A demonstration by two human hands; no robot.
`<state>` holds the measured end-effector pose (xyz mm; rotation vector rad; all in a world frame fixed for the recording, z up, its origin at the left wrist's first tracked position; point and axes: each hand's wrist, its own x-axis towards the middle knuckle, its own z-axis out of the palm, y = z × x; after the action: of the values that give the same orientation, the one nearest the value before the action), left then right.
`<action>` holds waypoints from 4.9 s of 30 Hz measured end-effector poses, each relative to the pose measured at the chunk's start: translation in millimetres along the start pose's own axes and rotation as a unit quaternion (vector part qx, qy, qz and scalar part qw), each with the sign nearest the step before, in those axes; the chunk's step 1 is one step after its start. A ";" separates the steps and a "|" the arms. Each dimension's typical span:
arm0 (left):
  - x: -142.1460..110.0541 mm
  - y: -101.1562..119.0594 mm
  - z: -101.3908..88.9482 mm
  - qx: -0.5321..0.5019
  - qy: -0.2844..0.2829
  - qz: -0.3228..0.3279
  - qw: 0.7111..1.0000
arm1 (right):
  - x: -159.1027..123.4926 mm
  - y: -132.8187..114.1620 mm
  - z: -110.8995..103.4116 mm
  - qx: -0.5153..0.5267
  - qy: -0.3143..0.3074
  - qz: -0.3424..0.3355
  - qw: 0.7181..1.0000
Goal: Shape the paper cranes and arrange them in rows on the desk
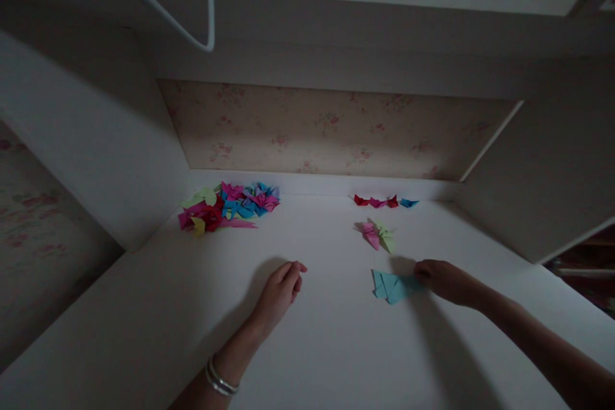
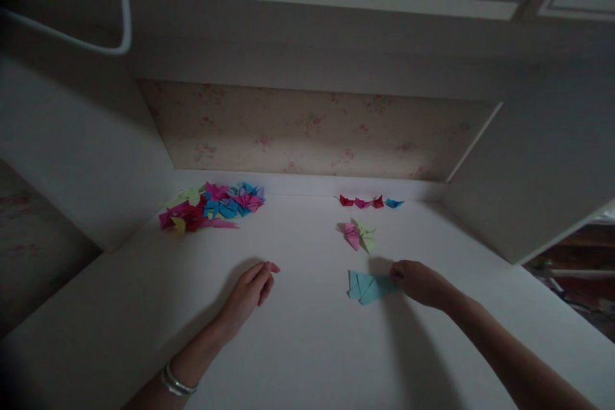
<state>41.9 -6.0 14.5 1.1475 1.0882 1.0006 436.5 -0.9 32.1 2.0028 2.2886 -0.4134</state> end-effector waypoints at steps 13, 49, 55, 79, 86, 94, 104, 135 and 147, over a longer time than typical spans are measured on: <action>1.4 -2.6 -2.4 -0.003 -0.007 0.008 1.000 | -5.0 -0.8 -0.9 0.089 0.012 0.035 0.995; -0.9 1.7 -1.7 0.006 -0.018 0.007 1.000 | -23.1 -39.3 -4.8 0.160 0.215 0.126 0.955; -2.1 0.7 -1.7 0.014 -0.023 0.011 1.000 | -15.4 -146.5 9.5 0.398 0.176 0.020 0.900; 5.2 -15.1 -2.7 0.016 -0.003 0.028 0.999 | 20.1 -271.9 76.0 0.659 0.060 -0.047 0.748; 4.2 -13.3 -2.8 0.035 0.009 0.032 0.999 | 19.5 -269.2 76.0 0.646 0.042 -0.055 0.760; 3.4 -13.1 -3.2 0.030 0.001 0.037 0.999 | 17.8 -269.8 71.0 0.639 0.034 -0.049 0.766; 4.8 -16.2 -3.7 0.021 -0.003 0.038 0.999 | 17.2 -272.4 69.8 0.652 0.030 -0.048 0.756; 2.9 -10.4 -4.4 0.046 -0.005 0.037 0.998 | 15.9 -271.6 66.5 0.642 0.026 -0.053 0.765; 3.9 -14.4 -4.8 0.048 0.000 0.030 0.998 | 16.5 -271.3 70.3 0.651 0.032 -0.053 0.757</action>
<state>38.7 -3.4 -0.5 1.2636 1.1164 1.0034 159.3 -33.2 2.4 2.1484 2.2814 -2.5281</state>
